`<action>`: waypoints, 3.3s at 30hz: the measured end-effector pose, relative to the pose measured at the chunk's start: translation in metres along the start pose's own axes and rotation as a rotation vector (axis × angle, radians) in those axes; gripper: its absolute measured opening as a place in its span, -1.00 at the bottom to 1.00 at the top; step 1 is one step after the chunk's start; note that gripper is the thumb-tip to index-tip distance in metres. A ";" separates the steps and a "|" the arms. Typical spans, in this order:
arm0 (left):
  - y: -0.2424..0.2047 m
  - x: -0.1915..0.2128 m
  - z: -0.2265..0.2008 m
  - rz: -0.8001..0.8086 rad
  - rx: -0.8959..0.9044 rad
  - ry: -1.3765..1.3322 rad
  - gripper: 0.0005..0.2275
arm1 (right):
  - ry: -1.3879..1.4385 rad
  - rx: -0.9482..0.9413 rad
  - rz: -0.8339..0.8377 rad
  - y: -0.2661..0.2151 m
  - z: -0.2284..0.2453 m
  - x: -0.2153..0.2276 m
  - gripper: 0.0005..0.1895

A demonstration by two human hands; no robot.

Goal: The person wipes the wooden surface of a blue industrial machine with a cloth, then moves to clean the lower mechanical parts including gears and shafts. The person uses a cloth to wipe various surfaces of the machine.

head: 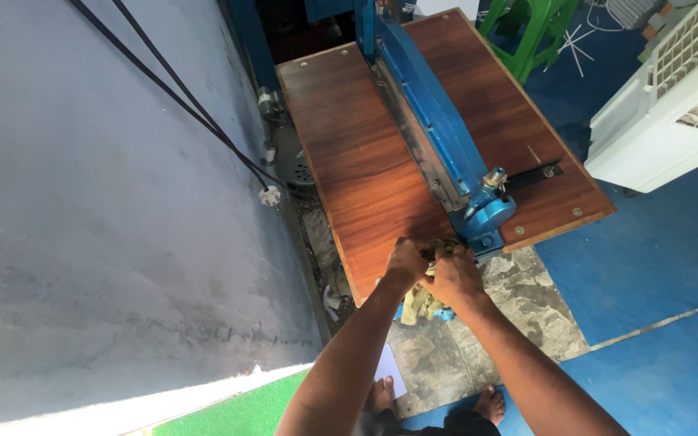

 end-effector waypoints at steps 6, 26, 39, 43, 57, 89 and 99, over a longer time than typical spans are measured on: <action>-0.011 0.010 -0.014 0.033 0.089 -0.028 -0.66 | 0.024 0.006 -0.030 -0.006 0.001 -0.002 -0.23; 0.025 0.021 0.046 -0.196 0.187 -0.492 -0.79 | 0.226 -0.288 0.271 0.024 0.008 0.031 -0.49; 0.027 0.024 0.071 -0.155 0.199 -0.508 -0.78 | 0.010 -0.222 -0.168 0.093 0.013 -0.001 -0.16; 0.028 0.020 0.082 -0.139 0.192 -0.599 -0.80 | -0.065 -0.209 -0.147 0.107 0.011 -0.016 -0.29; 0.018 0.039 0.057 0.014 0.115 -0.136 -0.68 | -0.006 -0.317 0.102 0.125 0.015 0.010 -0.39; -0.005 0.066 -0.007 -0.454 0.433 -0.886 -0.55 | 0.212 0.097 0.083 0.077 0.065 0.075 -0.42; 0.044 0.102 -0.013 -0.441 0.101 -1.222 -0.53 | 0.559 0.432 0.230 0.134 0.071 0.098 -0.38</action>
Point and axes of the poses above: each hand's wrist, its own y-axis towards the middle knuckle, its own x-axis out of the back of the hand, z = x × y, the point moved 3 cm from there along y, towards the middle knuckle, and after that the axes turned 11 degrees about -x, right-handed, at the moved point
